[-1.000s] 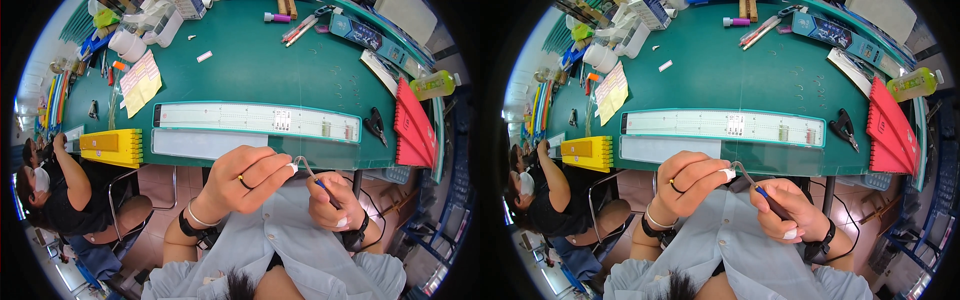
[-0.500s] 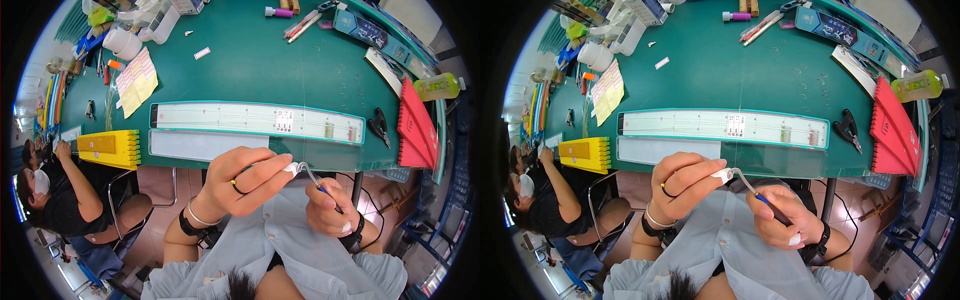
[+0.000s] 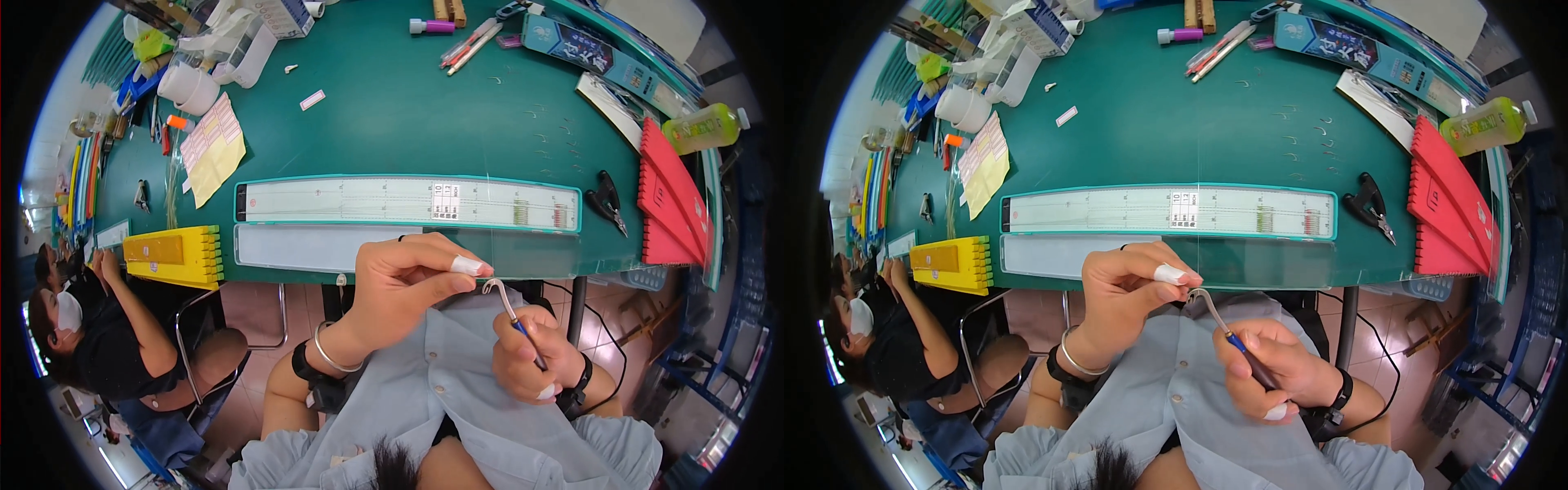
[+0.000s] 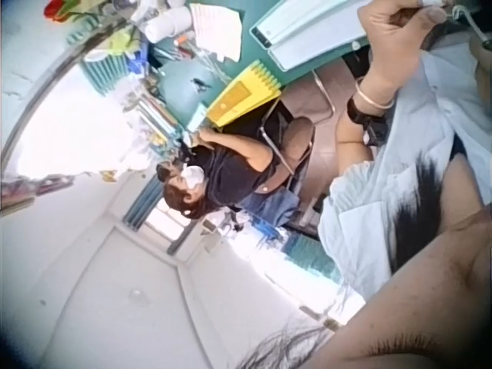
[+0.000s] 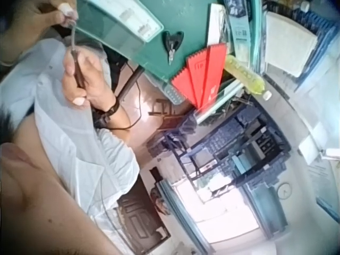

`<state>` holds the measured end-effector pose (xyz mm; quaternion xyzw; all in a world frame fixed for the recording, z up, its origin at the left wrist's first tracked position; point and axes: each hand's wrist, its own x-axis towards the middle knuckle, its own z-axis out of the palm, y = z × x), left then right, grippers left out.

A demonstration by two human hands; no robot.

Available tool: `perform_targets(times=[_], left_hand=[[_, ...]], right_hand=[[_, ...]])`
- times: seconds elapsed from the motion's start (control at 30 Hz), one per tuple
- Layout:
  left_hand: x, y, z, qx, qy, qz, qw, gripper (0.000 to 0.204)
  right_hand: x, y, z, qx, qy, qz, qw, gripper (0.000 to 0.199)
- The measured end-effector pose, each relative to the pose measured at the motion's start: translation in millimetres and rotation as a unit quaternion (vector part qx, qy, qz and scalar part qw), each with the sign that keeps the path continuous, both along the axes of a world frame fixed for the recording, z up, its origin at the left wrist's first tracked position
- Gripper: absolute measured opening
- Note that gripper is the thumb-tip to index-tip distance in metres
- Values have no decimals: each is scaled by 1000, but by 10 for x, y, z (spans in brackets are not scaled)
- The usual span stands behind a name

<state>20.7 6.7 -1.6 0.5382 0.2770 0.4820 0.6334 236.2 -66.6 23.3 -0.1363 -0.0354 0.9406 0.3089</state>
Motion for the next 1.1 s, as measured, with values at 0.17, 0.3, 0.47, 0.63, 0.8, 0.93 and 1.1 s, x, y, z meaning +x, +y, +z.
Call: perform_targets(times=[0.17,0.3,0.47,0.63,0.8,0.93,1.1], left_hand=[[62,-63,81,-95,-55,-56,992,11],[110,-110,122,-192,-55,-69,977,13],[112,-179,167,-226,-46,-116,966,19],[33,-201,139,-250,-38,-149,956,21],[19,-198,165,-267,-35,-145,952,20],[-22,-147,201,-286,-24,-168,943,14],[-72,-68,252,-304,-10,-176,936,11]], right_hand=[[13,-154,-60,67,5,-12,998,41],[-15,-244,-65,145,-78,-49,985,41],[8,-304,-131,301,-252,-84,916,30],[127,-155,-243,501,-459,-95,728,17],[118,11,-215,594,-501,-103,621,16],[119,114,-195,648,-518,-109,547,18],[138,213,-134,691,-526,-104,484,19]])
